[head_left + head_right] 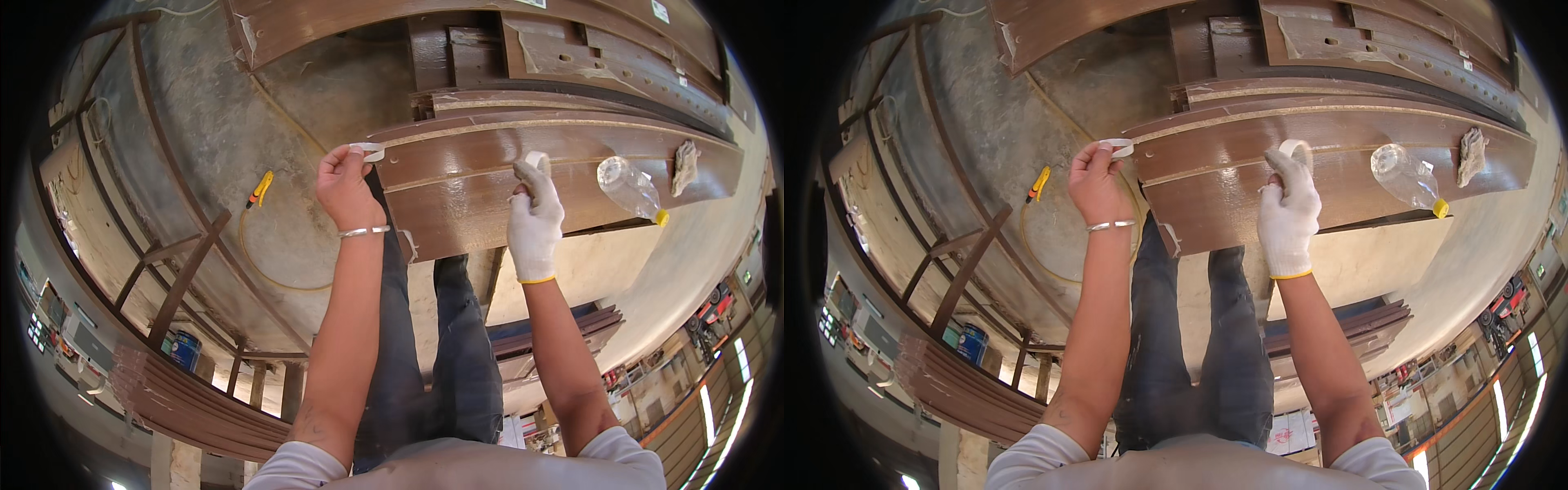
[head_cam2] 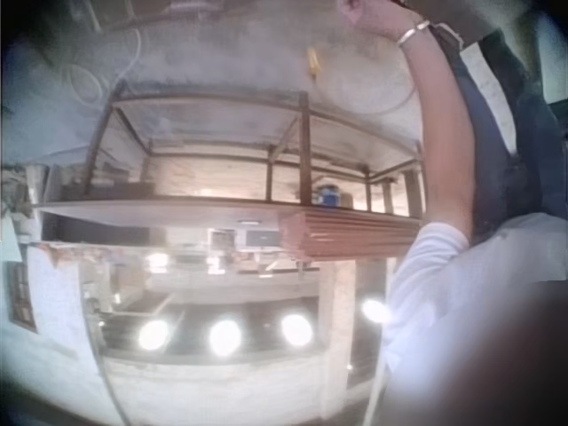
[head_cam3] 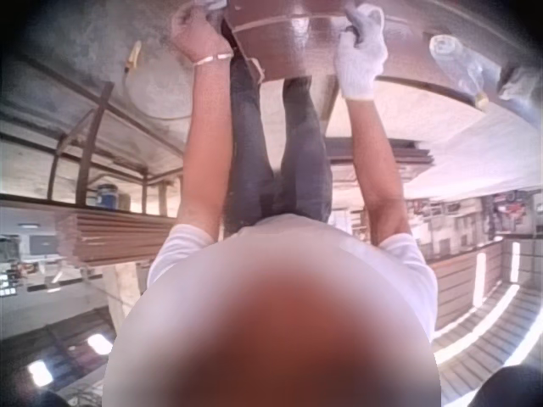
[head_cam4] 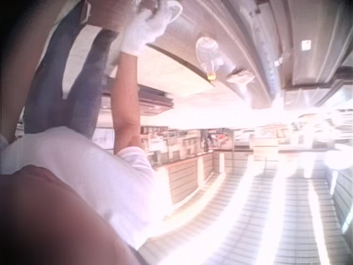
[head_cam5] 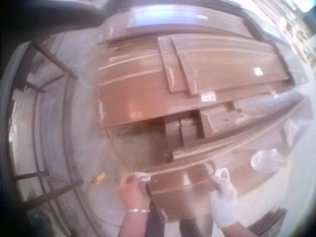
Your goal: The person wipes brown wooden panels with a cloth, applies masking tape to edges, and stacks the panels. The person uses a plastic bottle to wet the cloth and repeatedly wipes and tapes the panels in a workshop setting.
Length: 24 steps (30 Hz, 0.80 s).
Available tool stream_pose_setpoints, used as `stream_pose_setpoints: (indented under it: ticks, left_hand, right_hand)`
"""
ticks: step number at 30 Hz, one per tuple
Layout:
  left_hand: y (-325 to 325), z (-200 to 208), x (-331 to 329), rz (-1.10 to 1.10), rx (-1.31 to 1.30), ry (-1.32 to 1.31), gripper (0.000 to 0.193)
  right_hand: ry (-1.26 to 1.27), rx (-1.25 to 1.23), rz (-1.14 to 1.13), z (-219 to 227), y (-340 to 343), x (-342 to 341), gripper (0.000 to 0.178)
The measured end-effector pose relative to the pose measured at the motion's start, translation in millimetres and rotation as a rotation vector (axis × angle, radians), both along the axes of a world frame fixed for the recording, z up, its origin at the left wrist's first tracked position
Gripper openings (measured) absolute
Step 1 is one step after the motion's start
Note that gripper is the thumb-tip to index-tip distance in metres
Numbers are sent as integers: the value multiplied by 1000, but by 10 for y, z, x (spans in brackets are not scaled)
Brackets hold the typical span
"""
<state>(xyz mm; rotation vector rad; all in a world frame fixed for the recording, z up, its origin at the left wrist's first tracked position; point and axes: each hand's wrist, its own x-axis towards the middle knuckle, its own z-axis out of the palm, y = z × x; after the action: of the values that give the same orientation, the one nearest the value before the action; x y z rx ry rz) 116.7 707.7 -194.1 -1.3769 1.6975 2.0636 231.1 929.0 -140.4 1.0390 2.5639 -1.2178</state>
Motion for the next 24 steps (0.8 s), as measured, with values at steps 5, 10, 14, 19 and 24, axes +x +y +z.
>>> stream_pose_setpoints:
  ticks: [5, 10, 14, 19, 24]
  left_hand:
    - [152, -141, 187, 85, -5, -64, 20]
    - [203, -146, 261, 102, 18, -72, 17]
    - [291, -72, 317, -14, -98, -18, 15]
    - [336, 114, 371, -98, -73, 146, 10]
    - [265, 117, 336, -122, -152, 116, 9]
  right_hand:
    - [-304, 437, 464, -223, -180, 48, 65]
    - [-322, 668, 487, 18, -577, -51, 63]
    - [-207, -322, -81, -35, -865, -486, 56]
    - [-513, -435, -118, -325, -972, -952, 45]
    - [-539, -458, -64, -384, -890, -958, 31]
